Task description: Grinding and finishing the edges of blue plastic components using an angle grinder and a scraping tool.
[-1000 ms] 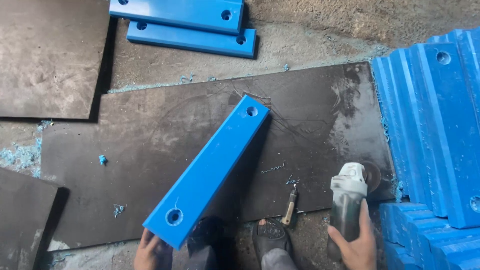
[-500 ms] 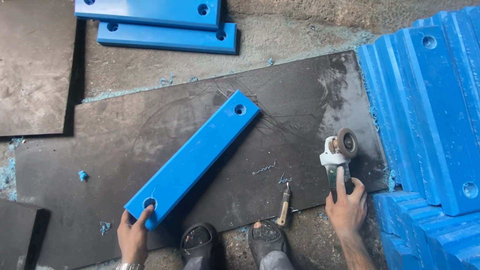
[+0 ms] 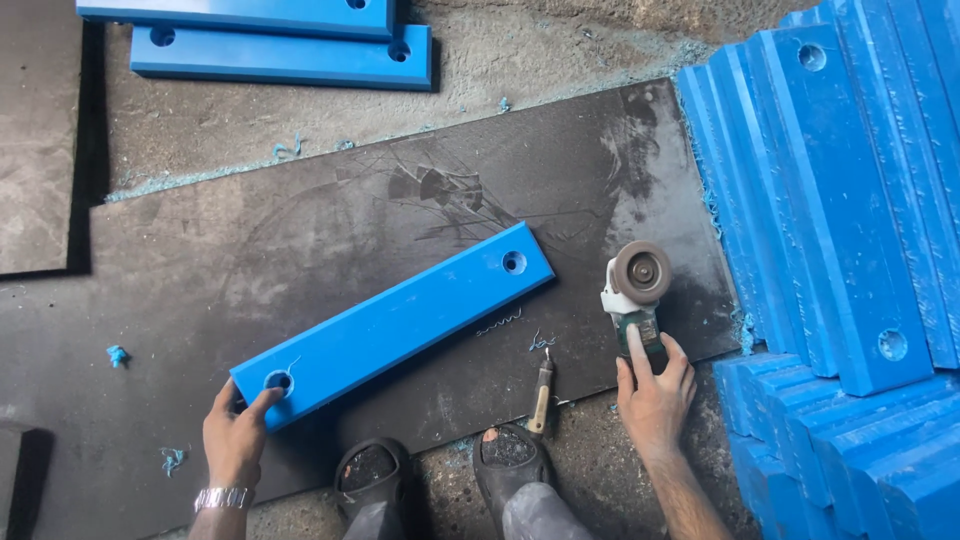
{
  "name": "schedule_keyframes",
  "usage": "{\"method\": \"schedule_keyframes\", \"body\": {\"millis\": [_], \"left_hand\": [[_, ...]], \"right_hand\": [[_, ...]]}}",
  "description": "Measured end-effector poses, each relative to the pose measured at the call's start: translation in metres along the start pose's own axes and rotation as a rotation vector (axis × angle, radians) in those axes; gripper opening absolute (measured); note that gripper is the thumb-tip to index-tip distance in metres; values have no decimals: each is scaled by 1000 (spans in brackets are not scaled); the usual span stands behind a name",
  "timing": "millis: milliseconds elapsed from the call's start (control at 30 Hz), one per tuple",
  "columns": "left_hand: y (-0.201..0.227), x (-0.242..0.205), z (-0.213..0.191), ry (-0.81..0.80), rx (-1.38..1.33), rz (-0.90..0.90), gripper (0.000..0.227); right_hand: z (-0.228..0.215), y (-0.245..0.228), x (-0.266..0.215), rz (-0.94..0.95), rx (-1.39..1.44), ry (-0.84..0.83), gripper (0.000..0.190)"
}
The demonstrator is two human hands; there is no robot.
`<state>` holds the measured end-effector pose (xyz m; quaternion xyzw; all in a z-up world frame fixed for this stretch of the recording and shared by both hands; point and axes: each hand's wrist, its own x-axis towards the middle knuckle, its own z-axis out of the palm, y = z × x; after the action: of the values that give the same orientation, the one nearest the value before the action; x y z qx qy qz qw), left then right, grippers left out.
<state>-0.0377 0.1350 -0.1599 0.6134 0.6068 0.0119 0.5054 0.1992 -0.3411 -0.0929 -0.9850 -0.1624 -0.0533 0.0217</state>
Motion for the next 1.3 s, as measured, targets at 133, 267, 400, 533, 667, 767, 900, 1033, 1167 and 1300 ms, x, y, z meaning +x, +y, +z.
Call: {"method": "schedule_keyframes", "body": {"millis": [133, 267, 400, 533, 667, 767, 900, 1033, 1167, 1300], "left_hand": [[-10, 15, -9, 34, 124, 40, 72], [-22, 32, -32, 30, 203, 146, 76], [-23, 34, -32, 220, 461, 416, 75], [15, -13, 5, 428, 542, 683, 60], [61, -56, 52, 46, 505, 998, 74], [82, -51, 82, -150, 580, 1134, 97], [93, -28, 97, -244, 693, 1134, 114], [92, -24, 93, -301, 699, 1084, 114], [87, -25, 90, -297, 678, 1106, 112], [87, -21, 94, -288, 652, 1135, 111]], "right_hand": [[-13, -29, -10, -63, 37, 88, 48], [-6, -68, -24, 107, 301, -438, 38], [7, -95, -30, 184, 263, -585, 53], [9, -88, -16, 203, 363, -535, 42], [-30, -104, 43, -136, 391, -434, 37], [-55, -132, 104, -323, 134, -541, 34], [-46, -154, 161, -632, -206, -677, 31], [-24, -169, 187, -800, -308, -713, 29], [-24, -179, 197, -870, -392, -713, 26], [-27, -170, 195, -761, -456, -744, 33]]}}
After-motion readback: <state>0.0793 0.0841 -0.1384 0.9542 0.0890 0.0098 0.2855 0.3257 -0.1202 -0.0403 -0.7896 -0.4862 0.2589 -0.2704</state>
